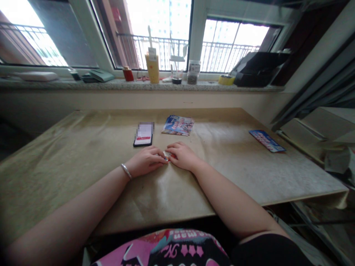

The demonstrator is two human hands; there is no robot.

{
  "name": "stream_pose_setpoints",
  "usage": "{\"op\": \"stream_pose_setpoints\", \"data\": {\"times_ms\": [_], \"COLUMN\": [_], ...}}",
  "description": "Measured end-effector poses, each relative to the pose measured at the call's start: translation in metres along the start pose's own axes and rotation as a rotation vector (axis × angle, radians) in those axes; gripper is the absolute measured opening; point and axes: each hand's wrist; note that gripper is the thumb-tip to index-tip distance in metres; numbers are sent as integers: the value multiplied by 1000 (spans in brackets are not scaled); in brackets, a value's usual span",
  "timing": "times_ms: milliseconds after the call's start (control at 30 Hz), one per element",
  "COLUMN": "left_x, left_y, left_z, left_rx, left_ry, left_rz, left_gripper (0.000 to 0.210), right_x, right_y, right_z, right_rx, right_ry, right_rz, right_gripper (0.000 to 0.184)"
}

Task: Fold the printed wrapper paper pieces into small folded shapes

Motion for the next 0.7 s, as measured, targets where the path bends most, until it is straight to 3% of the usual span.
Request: {"op": "stream_pose_setpoints", "data": {"times_ms": [167,433,700], "left_x": [-1,-5,-4], "left_y": [2,-1,3], "left_z": [0,-1,1], "left_rx": [4,-20,-86], "left_ry": [5,9,-54], "left_rz": [-30,-80,-102], "left_gripper": [18,20,20], "right_x": [0,0,2], "right_y": [-1,6,8], "right_z": [0,-1,-1], "right_rx": [35,181,224], "right_ry": [10,88,118], "right_rz": [-2,-57,-123], "right_gripper": [30,8,12]}}
Point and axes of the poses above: each hand's wrist, its own z-axis away from the middle knuckle, its own x-axis out of the palm, y = z × x, and after that the axes turned 2 degrees about -x, right-handed
